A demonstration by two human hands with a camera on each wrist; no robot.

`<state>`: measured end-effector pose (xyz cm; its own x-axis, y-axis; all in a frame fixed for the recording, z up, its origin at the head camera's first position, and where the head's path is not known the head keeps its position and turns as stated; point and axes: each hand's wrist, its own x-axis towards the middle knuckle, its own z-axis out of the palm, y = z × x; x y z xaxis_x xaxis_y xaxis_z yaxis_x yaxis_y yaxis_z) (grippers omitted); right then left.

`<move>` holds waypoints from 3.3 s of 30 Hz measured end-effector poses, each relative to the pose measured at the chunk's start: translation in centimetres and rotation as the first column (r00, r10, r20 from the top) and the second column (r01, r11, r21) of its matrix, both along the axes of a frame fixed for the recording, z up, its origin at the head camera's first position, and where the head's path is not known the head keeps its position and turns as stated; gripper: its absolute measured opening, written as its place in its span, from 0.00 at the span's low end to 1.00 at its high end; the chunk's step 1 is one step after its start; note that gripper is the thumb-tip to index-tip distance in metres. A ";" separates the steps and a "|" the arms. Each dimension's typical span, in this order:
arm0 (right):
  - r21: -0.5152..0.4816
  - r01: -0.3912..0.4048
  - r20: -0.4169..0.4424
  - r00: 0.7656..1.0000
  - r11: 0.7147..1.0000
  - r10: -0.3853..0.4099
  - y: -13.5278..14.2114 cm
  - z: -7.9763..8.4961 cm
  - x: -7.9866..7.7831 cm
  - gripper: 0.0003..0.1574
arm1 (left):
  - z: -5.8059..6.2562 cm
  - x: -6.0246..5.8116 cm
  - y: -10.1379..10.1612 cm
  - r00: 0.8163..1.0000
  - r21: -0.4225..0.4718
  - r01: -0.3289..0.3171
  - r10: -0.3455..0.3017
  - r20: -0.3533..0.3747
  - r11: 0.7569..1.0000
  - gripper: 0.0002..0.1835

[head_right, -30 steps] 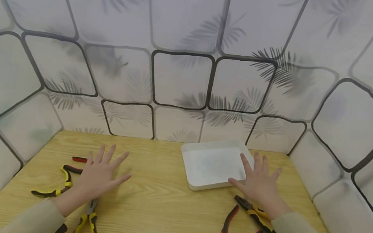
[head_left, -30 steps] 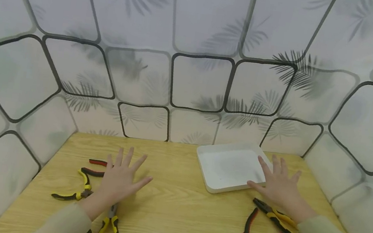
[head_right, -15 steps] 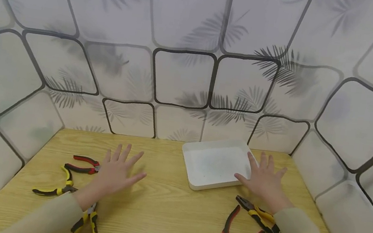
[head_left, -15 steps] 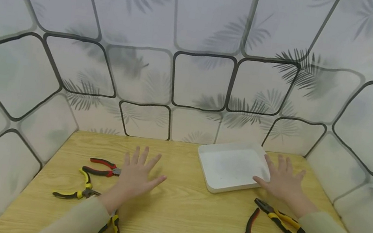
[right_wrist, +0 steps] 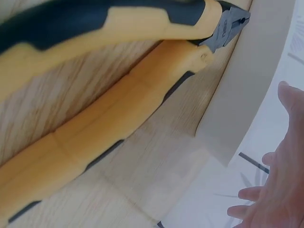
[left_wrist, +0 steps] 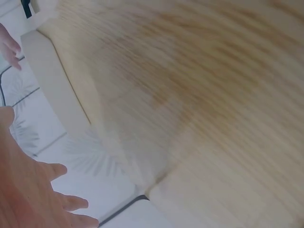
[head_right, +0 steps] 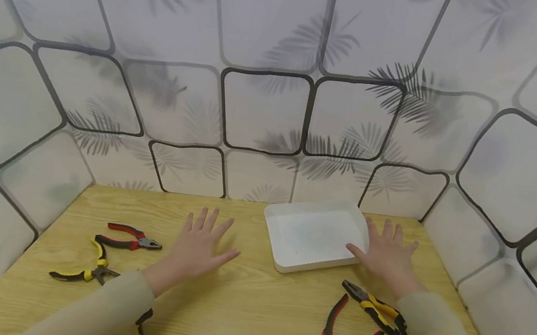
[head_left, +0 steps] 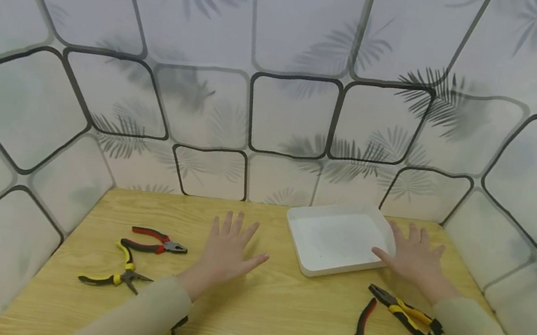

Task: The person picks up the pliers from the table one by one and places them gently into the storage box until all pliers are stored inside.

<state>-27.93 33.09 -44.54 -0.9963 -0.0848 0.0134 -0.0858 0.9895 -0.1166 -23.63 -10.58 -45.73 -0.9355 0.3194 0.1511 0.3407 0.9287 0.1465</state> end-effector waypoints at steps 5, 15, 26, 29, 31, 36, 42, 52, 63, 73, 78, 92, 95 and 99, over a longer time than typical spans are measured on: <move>-0.011 0.013 0.021 1.000 1.000 -0.012 0.3 0.0 -0.3 0.62 | 0.2 -0.4 1.7 1.000 -0.009 0.006 -0.006 0.016 1.000 0.48; 0.001 0.030 0.035 0.999 1.000 -0.030 1.4 -0.3 -1.1 0.62 | -0.2 -1.0 4.6 0.998 -0.039 0.018 -0.016 0.058 0.999 0.48; 0.025 0.022 0.055 0.998 0.999 -0.023 2.6 -0.5 -1.4 0.60 | -1.1 -1.6 7.9 0.998 -0.131 0.009 -0.001 0.059 0.991 0.53; 0.047 0.002 0.036 0.999 0.999 -0.003 2.8 -0.9 -1.6 0.58 | -1.4 -1.5 8.5 0.998 -0.181 0.006 0.005 0.058 0.983 0.55; 0.065 -0.014 0.025 1.000 0.998 0.012 2.9 -1.1 -1.6 0.56 | -1.6 -1.3 8.9 0.998 -0.194 0.008 0.003 0.057 0.981 0.56; 0.072 -0.042 0.006 0.999 0.997 0.042 3.0 -1.4 -1.6 0.52 | -1.9 -0.9 9.5 0.999 -0.192 0.015 -0.005 0.054 0.981 0.55; 0.061 -0.056 0.006 0.998 0.997 0.055 2.9 -1.2 -1.4 0.49 | -1.8 -0.5 10.3 0.999 -0.196 0.023 -0.016 0.040 0.980 0.52; 0.062 -0.084 0.003 0.996 0.995 0.084 2.6 -1.1 -1.2 0.42 | -1.7 -0.7 11.3 0.999 -0.272 -0.016 0.027 0.035 0.962 0.47; 0.074 -0.103 0.003 0.995 0.992 0.103 2.8 -0.8 -1.5 0.42 | -1.1 -0.8 11.5 0.998 -0.296 -0.029 0.041 0.037 0.955 0.47; 0.113 -0.127 -0.032 0.991 0.986 0.131 2.4 -1.1 -1.9 0.42 | -1.3 -1.0 10.7 0.999 -0.320 -0.027 0.035 0.018 0.947 0.46; 0.115 -0.139 -0.051 0.988 0.984 0.145 1.9 -1.1 -2.0 0.42 | -1.3 -1.2 10.0 0.999 -0.304 -0.020 0.034 0.042 0.952 0.46; 0.135 -0.158 -0.060 0.984 0.978 0.167 0.1 -1.1 -2.3 0.40 | -1.5 -2.6 7.5 0.995 -0.217 -0.017 0.037 0.089 0.976 0.45; 0.140 -0.157 -0.061 0.984 0.978 0.167 -0.8 -1.1 -2.5 0.39 | -1.6 -3.2 6.6 0.996 -0.210 -0.011 0.029 0.086 0.978 0.45; 0.155 -0.163 -0.076 0.981 0.974 0.176 -1.8 -1.1 -2.8 0.38 | -1.4 -4.0 5.2 0.997 -0.207 0.001 0.016 0.081 0.978 0.45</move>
<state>-30.76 31.24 -45.66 -0.9626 -0.2600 0.0762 -0.2571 0.9653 0.0454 -27.67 -5.35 -47.17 -0.9444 0.3288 0.0049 0.3286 0.9442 -0.0217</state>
